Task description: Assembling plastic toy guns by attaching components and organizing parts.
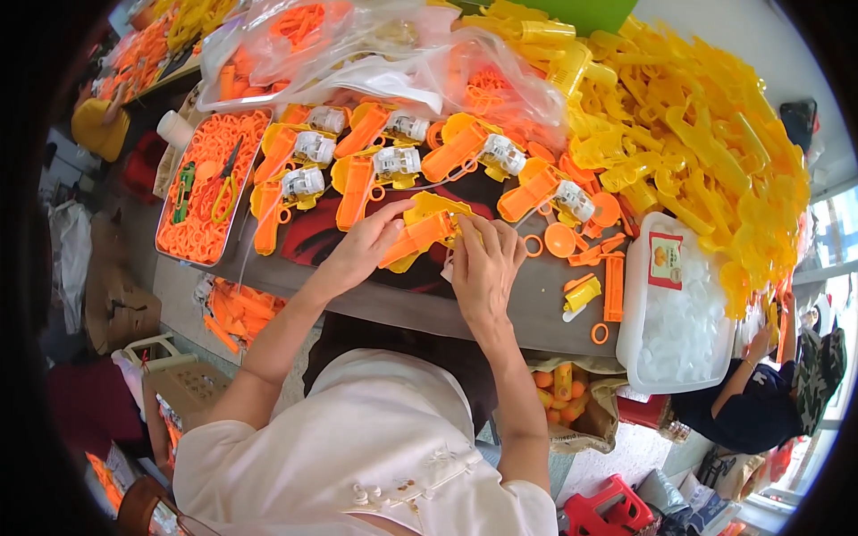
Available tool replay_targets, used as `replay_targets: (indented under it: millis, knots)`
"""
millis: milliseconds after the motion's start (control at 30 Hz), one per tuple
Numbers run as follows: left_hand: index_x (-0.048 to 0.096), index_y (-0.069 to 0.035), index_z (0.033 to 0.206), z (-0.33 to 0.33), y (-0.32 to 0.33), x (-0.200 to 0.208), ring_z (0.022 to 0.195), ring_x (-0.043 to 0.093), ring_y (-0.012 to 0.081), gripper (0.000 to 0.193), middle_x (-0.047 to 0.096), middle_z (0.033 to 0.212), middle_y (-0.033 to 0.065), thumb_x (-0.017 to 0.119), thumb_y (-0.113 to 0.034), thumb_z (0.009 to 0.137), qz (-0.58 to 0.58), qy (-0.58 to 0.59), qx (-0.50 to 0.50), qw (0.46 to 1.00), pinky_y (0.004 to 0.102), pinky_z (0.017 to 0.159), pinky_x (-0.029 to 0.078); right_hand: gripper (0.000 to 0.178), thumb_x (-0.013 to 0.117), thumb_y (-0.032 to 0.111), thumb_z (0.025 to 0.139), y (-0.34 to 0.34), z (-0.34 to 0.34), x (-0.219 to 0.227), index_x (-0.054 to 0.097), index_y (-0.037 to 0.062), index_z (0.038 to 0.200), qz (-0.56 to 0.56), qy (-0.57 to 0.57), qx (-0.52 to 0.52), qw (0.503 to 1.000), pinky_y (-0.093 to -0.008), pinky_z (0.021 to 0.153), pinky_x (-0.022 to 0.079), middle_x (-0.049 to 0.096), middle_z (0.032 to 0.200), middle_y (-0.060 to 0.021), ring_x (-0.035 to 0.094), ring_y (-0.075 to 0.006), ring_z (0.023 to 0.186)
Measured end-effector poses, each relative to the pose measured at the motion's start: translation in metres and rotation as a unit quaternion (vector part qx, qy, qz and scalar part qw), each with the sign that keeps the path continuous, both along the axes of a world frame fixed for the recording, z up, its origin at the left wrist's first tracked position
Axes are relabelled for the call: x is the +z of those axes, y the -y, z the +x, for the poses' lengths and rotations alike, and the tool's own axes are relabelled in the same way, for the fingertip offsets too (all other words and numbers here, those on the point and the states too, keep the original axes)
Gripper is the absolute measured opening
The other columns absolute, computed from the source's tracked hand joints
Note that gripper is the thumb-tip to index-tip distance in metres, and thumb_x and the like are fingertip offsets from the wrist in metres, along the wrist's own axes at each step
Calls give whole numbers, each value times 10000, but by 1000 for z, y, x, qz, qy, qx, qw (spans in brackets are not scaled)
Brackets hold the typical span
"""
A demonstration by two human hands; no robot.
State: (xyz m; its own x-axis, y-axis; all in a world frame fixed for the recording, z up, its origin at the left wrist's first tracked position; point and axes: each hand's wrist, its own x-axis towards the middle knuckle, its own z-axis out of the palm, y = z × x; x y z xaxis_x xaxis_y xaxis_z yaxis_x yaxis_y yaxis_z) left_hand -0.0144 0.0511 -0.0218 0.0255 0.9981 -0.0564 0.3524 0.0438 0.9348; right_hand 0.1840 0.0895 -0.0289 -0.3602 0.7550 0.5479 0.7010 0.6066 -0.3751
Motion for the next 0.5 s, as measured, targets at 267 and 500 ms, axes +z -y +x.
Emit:
replay_targets:
  millis: [267, 500]
  knots:
    - [535, -43, 1230, 33, 12, -14, 762, 591, 331, 338, 568, 1017, 134, 621, -119, 913, 163, -160, 84, 970, 436, 715, 472, 288, 639, 69, 854, -7, -7, -12, 675, 69, 1140, -64, -35, 15, 997, -421, 937, 346, 605, 1089, -61, 508, -263, 1049]
    - [541, 5, 1222, 43, 9, -32, 1016, 497, 304, 470, 525, 1073, 108, 718, -72, 794, 279, -281, 120, 910, 418, 904, 431, 249, 665, 61, 815, -11, -6, -7, 688, 70, 1063, -85, -47, 9, 995, -430, 935, 346, 580, 1058, -72, 506, -268, 1054]
